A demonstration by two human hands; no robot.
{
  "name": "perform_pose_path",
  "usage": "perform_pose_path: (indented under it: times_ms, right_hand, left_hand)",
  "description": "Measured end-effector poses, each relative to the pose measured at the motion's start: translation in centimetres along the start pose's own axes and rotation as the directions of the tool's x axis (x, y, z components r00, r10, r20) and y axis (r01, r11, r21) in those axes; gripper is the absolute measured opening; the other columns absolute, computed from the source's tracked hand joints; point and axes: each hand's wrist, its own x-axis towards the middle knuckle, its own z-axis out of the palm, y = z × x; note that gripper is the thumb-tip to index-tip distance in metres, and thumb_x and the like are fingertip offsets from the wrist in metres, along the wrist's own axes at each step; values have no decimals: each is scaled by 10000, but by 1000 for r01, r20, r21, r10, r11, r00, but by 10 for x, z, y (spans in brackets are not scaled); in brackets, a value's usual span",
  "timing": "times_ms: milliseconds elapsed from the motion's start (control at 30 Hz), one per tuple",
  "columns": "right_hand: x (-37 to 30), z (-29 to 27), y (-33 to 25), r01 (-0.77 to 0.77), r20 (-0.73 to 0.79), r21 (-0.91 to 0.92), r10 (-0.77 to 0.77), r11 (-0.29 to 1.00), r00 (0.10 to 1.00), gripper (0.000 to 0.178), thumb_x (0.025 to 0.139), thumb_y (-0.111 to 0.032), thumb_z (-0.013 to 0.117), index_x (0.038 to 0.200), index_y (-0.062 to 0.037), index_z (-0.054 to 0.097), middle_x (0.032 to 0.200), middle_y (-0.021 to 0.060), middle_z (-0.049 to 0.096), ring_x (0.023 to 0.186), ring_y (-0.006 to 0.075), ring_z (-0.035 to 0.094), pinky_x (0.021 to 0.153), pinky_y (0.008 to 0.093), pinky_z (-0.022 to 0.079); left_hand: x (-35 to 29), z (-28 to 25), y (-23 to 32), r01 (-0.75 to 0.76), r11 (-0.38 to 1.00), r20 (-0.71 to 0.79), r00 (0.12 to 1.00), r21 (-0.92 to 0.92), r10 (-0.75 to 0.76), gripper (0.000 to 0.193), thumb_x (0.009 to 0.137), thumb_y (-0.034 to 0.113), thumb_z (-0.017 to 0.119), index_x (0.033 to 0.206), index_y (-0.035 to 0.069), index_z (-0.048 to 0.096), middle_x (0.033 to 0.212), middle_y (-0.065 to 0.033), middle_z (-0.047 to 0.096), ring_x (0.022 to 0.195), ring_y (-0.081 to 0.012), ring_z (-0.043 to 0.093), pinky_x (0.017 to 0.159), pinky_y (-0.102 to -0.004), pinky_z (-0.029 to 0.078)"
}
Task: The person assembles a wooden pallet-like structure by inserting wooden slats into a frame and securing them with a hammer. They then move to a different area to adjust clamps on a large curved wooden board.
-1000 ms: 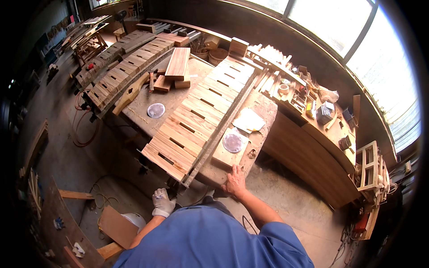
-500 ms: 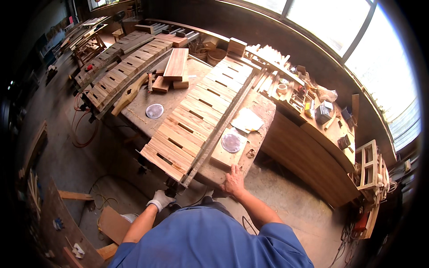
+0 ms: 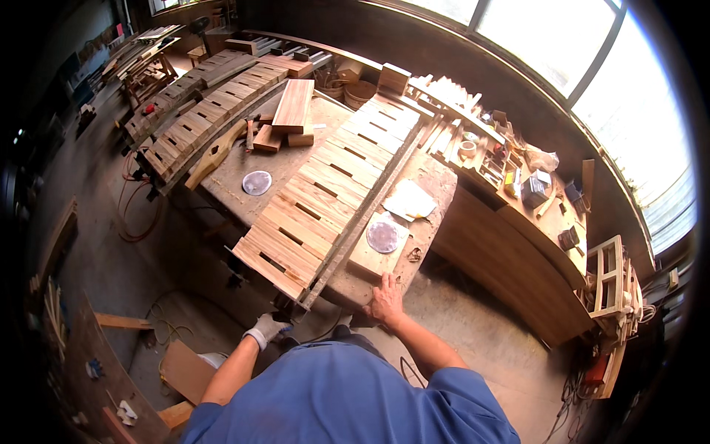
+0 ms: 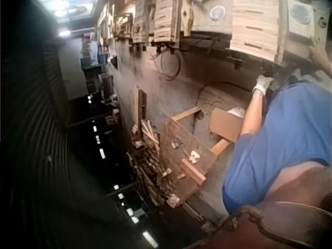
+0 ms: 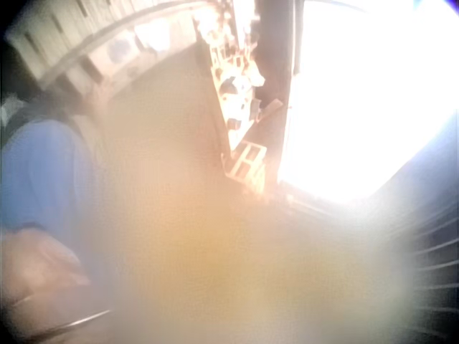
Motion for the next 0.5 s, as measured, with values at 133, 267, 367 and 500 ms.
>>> perform_pose_path:
  times_ms: [133, 267, 367, 500]
  right_hand:
    - [1, 7, 5, 19, -16, -49, -20, 999, 1000, 635, 714, -509, 761, 1092, -2, 698, 1533, 358, 263, 1427, 501, 249, 1140, 477, 355]
    - [0, 10, 6, 6, -18, -49, -7, 999, 1000, 632, 713, -502, 764, 1094, -2, 698, 1533, 358, 265, 1427, 501, 251, 1142, 480, 352]
    - [1, 9, 4, -3, -14, -39, 2, 999, 1000, 630, 712, -498, 765, 1095, -3, 699, 1533, 359, 265, 1425, 507, 255, 1145, 482, 349]
    - [1, 12, 5, -28, -10, -17, 27, 999, 1000, 627, 709, -494, 767, 1100, -8, 700, 1533, 361, 266, 1424, 516, 256, 1144, 486, 349]
  left_hand:
    - [14, -12, 1, 285, 915, 280, 938, -286, -205, 199, 817, 206, 780, 871, 25, 719, 732, -106, 702, 539, -186, 645, 485, -342, 545]
    - [-7, -24, 54, 501, 822, 274, 859, -270, -433, 164, 822, 182, 754, 850, 25, 718, 713, -109, 699, 537, -204, 644, 480, -355, 539]
    - [-12, -16, 61, 322, 938, 50, 947, -128, -318, 158, 809, 160, 718, 877, 17, 718, 811, -168, 716, 700, -306, 685, 616, -405, 562]
    - [-39, -13, 102, 12, 947, -240, 968, 320, 69, 265, 766, 187, 704, 969, 19, 713, 995, -252, 710, 992, -417, 684, 865, -452, 564]
